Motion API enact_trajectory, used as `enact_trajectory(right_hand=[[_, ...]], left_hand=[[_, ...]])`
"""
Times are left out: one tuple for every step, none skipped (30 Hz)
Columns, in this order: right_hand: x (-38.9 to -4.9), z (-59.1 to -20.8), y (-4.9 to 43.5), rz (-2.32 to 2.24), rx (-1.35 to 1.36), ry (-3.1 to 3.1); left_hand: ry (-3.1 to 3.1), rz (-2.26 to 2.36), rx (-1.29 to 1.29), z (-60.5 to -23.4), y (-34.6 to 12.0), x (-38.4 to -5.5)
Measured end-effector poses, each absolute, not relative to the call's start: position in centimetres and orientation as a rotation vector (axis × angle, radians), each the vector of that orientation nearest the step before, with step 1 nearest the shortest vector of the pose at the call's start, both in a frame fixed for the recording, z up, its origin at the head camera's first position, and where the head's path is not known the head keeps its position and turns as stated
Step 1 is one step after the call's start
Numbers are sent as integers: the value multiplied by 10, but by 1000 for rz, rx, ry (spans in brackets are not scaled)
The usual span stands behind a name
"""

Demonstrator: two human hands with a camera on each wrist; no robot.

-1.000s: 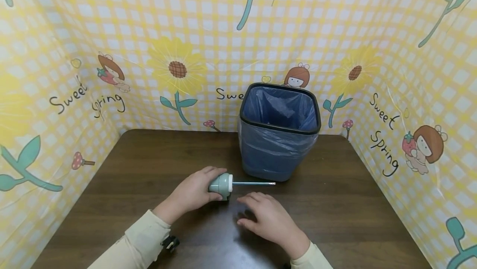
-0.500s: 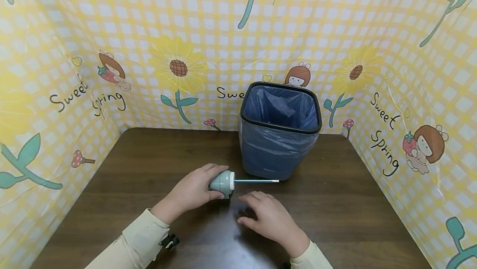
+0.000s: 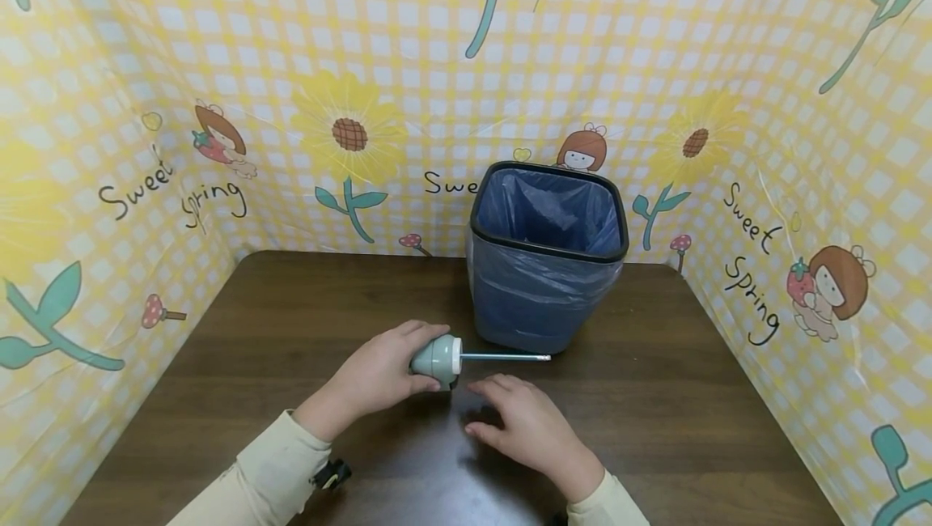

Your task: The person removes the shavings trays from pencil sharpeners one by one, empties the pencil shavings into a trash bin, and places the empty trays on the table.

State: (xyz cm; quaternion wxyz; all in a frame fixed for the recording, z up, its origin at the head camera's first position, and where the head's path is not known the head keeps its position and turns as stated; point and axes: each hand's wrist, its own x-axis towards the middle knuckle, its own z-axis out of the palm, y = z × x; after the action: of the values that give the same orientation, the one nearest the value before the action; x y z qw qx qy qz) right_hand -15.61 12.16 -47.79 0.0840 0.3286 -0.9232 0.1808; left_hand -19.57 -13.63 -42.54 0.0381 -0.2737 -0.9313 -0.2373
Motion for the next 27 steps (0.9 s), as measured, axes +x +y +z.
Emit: enact_trajectory(right_hand=[[-156, -478, 122, 548, 976, -2762], [-157, -479, 122, 559, 971, -2767], [-157, -479, 122, 572, 964, -2772], [-157, -479, 122, 583, 961, -2774], [-157, -479, 122, 594, 956, -2776], [-158, -479, 122, 605, 951, -2778], [-158, -479, 122, 616, 946, -2779], [-158, -479, 122, 625, 939, -2781], [-158, -479, 122, 633, 933, -2783], [-158, -479, 122, 640, 926, -2786], [-158, -479, 122, 649, 916, -2790], [-158, -479, 122, 659, 907, -2794], [-158, -479, 122, 667, 897, -2798], [-157, -479, 121, 678, 888, -2803], [-157, -479, 121, 691, 880, -2809], [-157, -479, 121, 706, 873, -2814], [-157, -479, 121, 722, 867, -2819], [-158, -479, 121, 740, 863, -2823], [-158, -479, 121, 761, 861, -2826], [-159, -479, 120, 780, 858, -2831], [-159, -479, 120, 799, 854, -2835], [-160, -479, 120, 819, 851, -2837], [-160, -479, 120, 842, 845, -2838], [-161, -479, 120, 864, 835, -2842], [-161, -479, 120, 884, 827, -2844], [-161, -479, 120, 902, 817, -2845], [-162, -479, 119, 923, 810, -2844]], left_hand=[[-2858, -729, -840, -425, -136, -195], [-2859, -731, -841, -424, -136, -195], [-2860, -731, -840, -423, -136, -194], [-2860, -730, -841, -422, -136, -194], [-2860, -730, -842, -421, -135, -193], [-2859, -730, -845, -420, -135, -193], [-2858, -730, -847, -420, -135, -192], [-2857, -731, -848, -419, -135, -192], [-2856, -730, -850, -419, -134, -191], [-2855, -727, -852, -418, -134, -191], [-2853, -727, -854, -418, -134, -191], [-2852, -727, -857, -417, -134, -190], [-2851, -725, -859, -417, -134, -190], [-2849, -724, -862, -416, -134, -189], [-2845, -722, -868, -415, -134, -188], [-2841, -722, -875, -415, -133, -188], [-2837, -722, -882, -414, -134, -187], [-2832, -720, -889, -413, -134, -187], [-2826, -717, -896, -413, -134, -186], [-2821, -714, -903, -412, -134, -186], [-2817, -713, -909, -412, -134, -185], [-2812, -708, -914, -411, -134, -185], [-2807, -703, -919, -410, -134, -184], [-2804, -700, -923, -410, -134, -184], [-2800, -694, -927, -410, -134, -184], [-2796, -696, -932, -409, -134, -183], [-2795, -693, -936, -409, -134, -183]])
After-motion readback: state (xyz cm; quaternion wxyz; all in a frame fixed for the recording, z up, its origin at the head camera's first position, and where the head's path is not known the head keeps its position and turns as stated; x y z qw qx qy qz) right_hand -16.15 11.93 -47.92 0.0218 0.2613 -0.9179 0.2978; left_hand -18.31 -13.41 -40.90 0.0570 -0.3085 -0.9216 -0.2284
